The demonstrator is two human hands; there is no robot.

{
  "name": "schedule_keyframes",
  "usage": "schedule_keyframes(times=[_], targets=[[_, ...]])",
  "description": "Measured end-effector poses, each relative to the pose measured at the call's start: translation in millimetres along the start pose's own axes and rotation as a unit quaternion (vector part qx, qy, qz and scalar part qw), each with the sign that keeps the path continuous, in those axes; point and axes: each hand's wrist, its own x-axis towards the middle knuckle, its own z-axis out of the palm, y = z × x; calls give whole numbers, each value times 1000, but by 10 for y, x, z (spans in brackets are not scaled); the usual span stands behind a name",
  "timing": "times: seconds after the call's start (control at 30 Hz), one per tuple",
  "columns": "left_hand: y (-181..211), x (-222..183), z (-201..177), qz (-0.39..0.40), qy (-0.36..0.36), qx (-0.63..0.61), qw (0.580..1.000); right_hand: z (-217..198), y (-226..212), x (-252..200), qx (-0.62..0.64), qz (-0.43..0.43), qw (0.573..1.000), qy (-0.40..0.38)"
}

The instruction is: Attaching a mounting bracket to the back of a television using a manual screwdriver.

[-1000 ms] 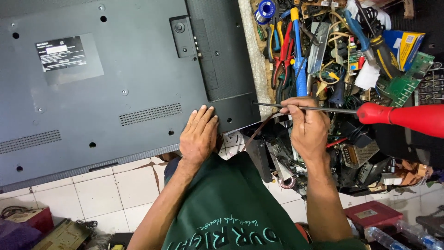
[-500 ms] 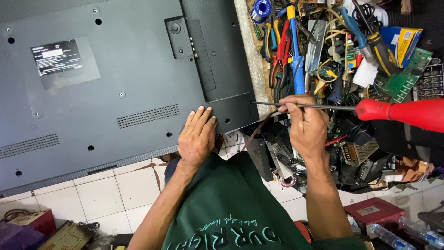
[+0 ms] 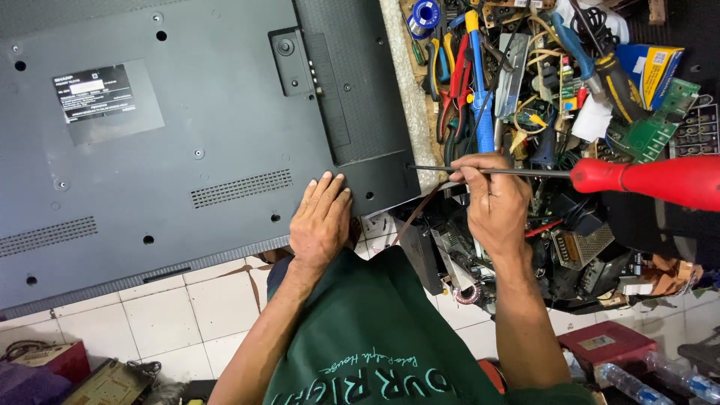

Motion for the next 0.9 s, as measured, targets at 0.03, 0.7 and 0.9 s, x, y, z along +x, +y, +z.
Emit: schedule_keyframes(times=[0.03,0.7,0.9], targets=[[0,2,2,0,0,0,1000,7,-1,1,0,0,1000,0],[220,647,177,-36,-78,-277,957,206,118,131,26,-16,999,36],[264,998,776,35,-199,-377,904,280,129,176,8,-47,995,84]])
